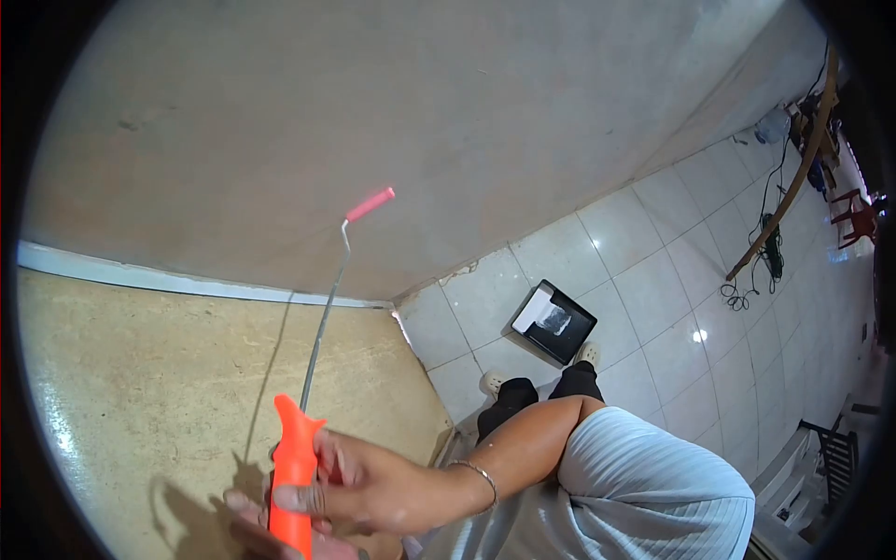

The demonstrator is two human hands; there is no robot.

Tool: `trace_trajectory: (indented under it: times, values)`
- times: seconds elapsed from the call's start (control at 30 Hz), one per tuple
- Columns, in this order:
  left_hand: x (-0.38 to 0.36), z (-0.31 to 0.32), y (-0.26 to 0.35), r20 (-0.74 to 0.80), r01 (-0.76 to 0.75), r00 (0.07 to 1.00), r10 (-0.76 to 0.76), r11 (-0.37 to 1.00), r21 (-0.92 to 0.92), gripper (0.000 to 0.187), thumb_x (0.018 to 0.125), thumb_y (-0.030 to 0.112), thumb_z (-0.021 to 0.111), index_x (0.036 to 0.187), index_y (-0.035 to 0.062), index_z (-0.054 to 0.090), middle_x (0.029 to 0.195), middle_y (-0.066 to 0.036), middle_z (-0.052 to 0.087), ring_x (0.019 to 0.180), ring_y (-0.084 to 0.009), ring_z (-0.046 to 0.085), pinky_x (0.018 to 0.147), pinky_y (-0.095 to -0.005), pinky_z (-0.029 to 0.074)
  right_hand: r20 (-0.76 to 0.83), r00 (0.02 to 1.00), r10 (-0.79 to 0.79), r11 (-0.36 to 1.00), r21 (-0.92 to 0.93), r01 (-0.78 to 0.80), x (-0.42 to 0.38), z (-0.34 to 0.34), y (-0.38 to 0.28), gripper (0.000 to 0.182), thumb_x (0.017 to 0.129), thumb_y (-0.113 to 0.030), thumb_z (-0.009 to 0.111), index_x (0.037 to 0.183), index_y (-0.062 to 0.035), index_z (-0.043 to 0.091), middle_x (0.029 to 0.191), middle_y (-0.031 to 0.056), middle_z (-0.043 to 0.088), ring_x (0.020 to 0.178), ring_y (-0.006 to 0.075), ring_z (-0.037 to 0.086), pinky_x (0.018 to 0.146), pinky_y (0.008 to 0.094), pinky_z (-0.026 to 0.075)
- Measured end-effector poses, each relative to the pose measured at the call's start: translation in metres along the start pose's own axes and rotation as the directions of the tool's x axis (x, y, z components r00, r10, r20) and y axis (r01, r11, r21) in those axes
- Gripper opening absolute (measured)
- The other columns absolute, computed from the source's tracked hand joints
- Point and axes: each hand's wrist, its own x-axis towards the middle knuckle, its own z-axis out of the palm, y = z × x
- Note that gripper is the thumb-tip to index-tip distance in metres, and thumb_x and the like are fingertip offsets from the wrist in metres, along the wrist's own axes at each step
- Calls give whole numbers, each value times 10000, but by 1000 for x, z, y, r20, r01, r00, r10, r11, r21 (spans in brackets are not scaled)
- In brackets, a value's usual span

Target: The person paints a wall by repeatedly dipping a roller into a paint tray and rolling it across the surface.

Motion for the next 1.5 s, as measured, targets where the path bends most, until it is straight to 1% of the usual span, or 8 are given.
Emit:
trace_trajectory:
  times: [0.07,0.1,0.13,0.37,0.6,0.8,1.07,1.5]
  values:
    - [8,23,-16,480,625,773,-415,366,-690,297,891,203,606,978,-81,616,986,-194,647,808,-238,642,679,-304,543,-68,997,31,998,52,-28,14,-26,3,197,937,-214,591,956,-20,567,823,34,614,721,112,579,640,282,485]
    - [1,73,-16,71,-72,990,123,867,-494,216,876,162,614,963,-33,643,1035,-147,651,805,-199,633,655,-254,517,-155,988,2,998,67,9,38,-62,7,188,942,-209,572,960,-22,561,821,43,614,722,126,585,637,285,486]
    - [-11,113,-2,486,534,842,-235,236,-812,165,866,115,611,969,-9,650,1036,-128,650,821,-184,623,686,-259,511,-262,964,-50,994,79,73,60,-102,13,188,943,-206,550,968,-20,559,826,60,611,726,152,593,632,301,494]
    - [-133,273,12,844,825,536,6,209,-526,125,898,109,607,824,12,577,867,-46,616,838,-136,556,779,-287,455,-646,763,15,999,47,21,110,-311,44,190,907,-217,513,912,-29,544,814,100,571,725,221,597,612,382,511]
    - [-102,136,28,425,376,872,242,225,-899,124,895,114,598,869,2,554,851,-84,598,797,-203,590,784,-318,489,-648,761,30,999,32,-12,25,-185,17,167,905,-171,530,870,-13,573,744,64,563,691,147,558,610,322,477]
    - [-202,313,46,805,700,518,291,396,-594,255,830,231,698,875,32,544,841,-126,607,779,-260,593,753,-341,478,-530,842,-100,993,-104,52,77,-413,31,250,936,-264,516,797,-58,546,672,31,553,567,125,538,546,305,485]
    - [-142,109,34,537,648,754,378,-292,-704,565,765,230,740,1190,-36,478,1186,-245,534,1094,-314,549,1047,-450,377,-660,723,204,979,157,-132,-45,-176,-54,311,810,-208,529,1047,-11,485,707,52,499,579,158,472,571,305,414]
    - [-275,201,-37,921,757,236,309,536,-374,275,810,142,659,1035,9,573,891,-130,649,745,-250,640,721,-360,516,-461,866,192,981,57,-187,-142,51,-107,371,750,-166,567,1033,41,444,597,121,449,479,196,475,464,346,352]
